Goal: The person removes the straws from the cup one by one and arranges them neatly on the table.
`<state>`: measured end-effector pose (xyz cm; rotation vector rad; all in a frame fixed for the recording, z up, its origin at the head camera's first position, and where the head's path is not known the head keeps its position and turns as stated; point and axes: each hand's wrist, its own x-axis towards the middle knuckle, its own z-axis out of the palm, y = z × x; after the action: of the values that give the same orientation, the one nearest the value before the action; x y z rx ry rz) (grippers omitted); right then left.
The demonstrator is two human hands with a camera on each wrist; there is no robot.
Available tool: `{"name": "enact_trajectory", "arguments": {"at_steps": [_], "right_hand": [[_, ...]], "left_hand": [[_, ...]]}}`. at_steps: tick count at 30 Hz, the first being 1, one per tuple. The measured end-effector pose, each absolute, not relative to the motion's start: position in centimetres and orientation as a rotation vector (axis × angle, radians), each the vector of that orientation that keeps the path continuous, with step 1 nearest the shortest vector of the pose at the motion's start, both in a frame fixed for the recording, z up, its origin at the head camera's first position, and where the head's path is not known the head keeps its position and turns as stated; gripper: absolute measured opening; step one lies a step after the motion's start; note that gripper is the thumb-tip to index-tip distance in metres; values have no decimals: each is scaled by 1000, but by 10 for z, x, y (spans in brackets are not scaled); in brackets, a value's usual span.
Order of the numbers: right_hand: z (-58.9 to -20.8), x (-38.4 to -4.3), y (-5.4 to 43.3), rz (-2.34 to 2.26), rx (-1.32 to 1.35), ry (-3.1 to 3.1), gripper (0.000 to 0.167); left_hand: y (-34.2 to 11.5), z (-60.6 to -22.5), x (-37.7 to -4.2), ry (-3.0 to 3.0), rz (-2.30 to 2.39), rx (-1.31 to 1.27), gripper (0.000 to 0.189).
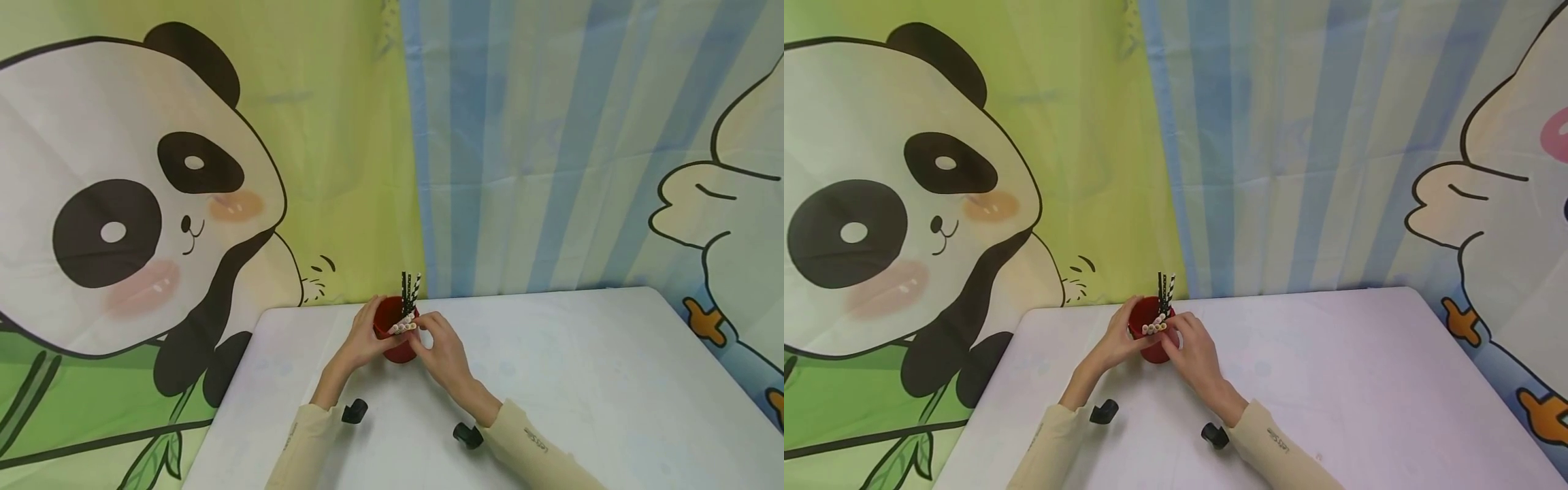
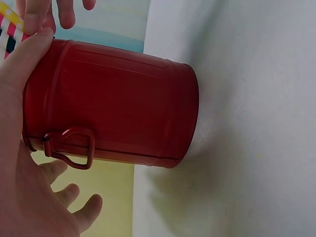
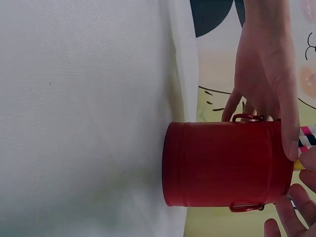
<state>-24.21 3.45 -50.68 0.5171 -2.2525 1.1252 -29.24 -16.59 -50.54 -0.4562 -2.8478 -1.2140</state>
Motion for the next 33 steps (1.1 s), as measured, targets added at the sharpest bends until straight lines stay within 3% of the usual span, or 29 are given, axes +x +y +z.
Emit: {"name": "enact_trajectory", "arguments": {"at_steps": [33], "right_hand": [[-461,-229,47,1286,494,-2103,15]], "left_hand": [[-165,-506,-295,-2778,-1311,-491,89]]}}
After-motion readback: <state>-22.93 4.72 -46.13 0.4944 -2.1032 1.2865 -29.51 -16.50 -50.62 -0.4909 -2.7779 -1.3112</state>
